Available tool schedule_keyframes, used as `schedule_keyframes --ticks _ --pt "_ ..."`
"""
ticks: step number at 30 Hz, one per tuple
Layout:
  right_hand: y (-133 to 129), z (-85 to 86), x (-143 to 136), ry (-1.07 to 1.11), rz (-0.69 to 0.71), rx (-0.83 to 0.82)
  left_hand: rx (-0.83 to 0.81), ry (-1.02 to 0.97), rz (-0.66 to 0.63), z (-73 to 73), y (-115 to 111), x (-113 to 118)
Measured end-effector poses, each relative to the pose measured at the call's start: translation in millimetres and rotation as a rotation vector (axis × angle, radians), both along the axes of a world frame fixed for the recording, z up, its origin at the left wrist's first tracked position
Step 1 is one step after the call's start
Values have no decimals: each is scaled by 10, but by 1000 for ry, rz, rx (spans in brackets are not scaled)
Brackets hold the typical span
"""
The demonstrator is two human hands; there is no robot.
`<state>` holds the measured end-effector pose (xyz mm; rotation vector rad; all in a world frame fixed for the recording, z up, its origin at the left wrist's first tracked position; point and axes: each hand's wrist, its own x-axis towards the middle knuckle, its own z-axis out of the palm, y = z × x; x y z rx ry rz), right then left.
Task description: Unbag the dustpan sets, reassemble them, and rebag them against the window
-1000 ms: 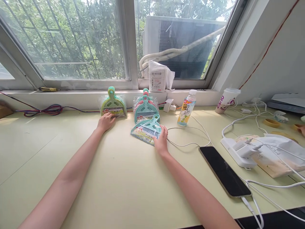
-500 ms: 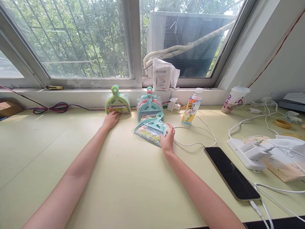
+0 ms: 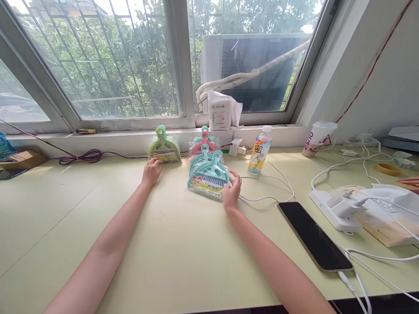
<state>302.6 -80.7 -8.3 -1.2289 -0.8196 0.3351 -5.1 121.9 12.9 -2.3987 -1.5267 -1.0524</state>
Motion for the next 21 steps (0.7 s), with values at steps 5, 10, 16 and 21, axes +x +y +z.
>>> schedule_keyframes --ticks 5,10,16,21 --pt "-48 109 -94 -25 140 86 -188 -405 -305 120 -530 305" --pt "-126 162 -191 -180 338 155 -873 -734 -672 302 -1236 612" --pt "-347 230 -367 -873 213 154 -866 -1011 -558 234 -1597 583" --pt "-415 245 -613 -1144 549 61 -708 -1384 -304 27 -1565 521"
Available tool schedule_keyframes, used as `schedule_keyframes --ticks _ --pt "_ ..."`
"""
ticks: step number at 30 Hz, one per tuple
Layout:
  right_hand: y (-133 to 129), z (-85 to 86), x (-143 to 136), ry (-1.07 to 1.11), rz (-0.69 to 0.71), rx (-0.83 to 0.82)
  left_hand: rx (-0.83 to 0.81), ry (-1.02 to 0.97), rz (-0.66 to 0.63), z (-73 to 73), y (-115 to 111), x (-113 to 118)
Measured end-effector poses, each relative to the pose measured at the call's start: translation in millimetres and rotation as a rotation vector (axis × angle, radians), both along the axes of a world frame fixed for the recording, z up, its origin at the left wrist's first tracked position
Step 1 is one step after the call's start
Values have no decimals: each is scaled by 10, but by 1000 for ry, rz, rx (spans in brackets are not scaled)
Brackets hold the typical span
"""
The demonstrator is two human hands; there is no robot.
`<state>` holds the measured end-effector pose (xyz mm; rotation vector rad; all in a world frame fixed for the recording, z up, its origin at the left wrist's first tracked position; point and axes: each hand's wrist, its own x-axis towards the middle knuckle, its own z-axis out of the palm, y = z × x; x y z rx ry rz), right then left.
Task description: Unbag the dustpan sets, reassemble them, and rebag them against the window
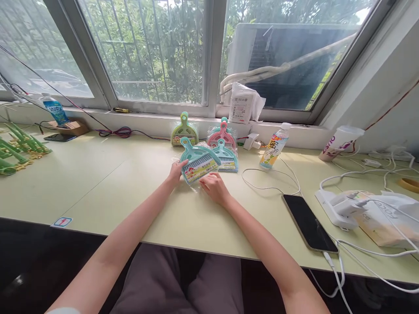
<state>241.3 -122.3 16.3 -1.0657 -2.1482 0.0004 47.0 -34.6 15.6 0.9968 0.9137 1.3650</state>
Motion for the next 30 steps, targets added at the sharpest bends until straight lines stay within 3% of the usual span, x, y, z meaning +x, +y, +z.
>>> schedule_keyframes --ticks 2,6,10,13,21,24,30 --pt "44 27 -72 110 -35 -142 -49 -86 24 -49 -26 -32" --pt "175 71 -158 518 -142 -462 -58 -159 -82 -36 -124 -98" --pt "256 -11 -192 907 -262 -547 -20 -220 -149 42 -163 -121" --pt "272 -82 -163 1100 -205 -605 0 -172 -246 74 -156 -127" --pt "193 -23 -97 1388 -6 -632 -7 -10 -401 95 -149 -170" --pt "154 -5 -121 1370 49 -637 -13 16 -425 101 -159 -198" --pt "140 -28 -90 1357 -63 -602 4 59 -537 91 -135 -214"
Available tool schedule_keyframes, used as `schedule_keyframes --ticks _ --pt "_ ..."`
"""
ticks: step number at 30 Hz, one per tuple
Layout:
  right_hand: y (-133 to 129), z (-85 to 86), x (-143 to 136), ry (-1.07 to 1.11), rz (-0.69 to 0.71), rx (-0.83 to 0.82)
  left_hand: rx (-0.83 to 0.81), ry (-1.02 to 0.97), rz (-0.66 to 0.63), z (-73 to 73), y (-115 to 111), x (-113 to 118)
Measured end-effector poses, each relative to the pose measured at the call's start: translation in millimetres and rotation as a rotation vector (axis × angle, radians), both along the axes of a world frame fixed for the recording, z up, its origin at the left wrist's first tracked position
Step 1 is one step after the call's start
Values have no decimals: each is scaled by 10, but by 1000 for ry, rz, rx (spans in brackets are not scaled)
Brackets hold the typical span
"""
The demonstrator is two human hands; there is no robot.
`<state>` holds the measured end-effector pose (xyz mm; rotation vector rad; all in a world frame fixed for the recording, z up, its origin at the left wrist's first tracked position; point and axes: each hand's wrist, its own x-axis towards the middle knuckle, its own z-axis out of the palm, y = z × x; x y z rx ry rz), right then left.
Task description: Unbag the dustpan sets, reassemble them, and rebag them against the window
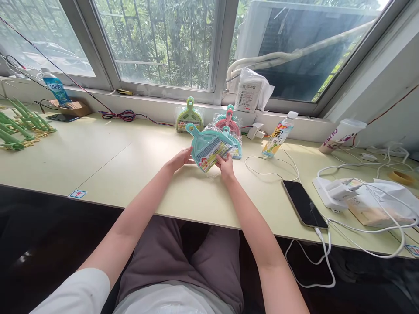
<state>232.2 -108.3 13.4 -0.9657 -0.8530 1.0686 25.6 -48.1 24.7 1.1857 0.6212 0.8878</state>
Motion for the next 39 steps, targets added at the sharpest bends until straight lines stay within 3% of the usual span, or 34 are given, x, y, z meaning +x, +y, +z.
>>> schedule_keyframes --ticks 4,9,13,16,19,23,33,35,39 --pt "-3 22 48 4 -14 6 -48 14 118 -53 116 19" --pt "-9 49 93 -18 33 2 -108 -79 505 -69 228 -141" --pt "20 40 184 44 -34 -1 -194 -253 856 -18 239 -420" --pt "50 15 257 120 -125 10 -255 -244 941 9 244 -525" --pt "78 -28 280 171 -180 12 -296 -194 859 4 264 -485" --pt "102 -77 253 135 -175 7 -316 -128 623 -23 277 -358" --pt "32 -47 95 63 -13 3 -83 66 9 -42 -20 14" --pt "29 -41 71 27 45 -30 -66 86 15 -88 -24 69" --pt "57 -10 118 -248 97 -175 -109 57 229 -168 81 88"
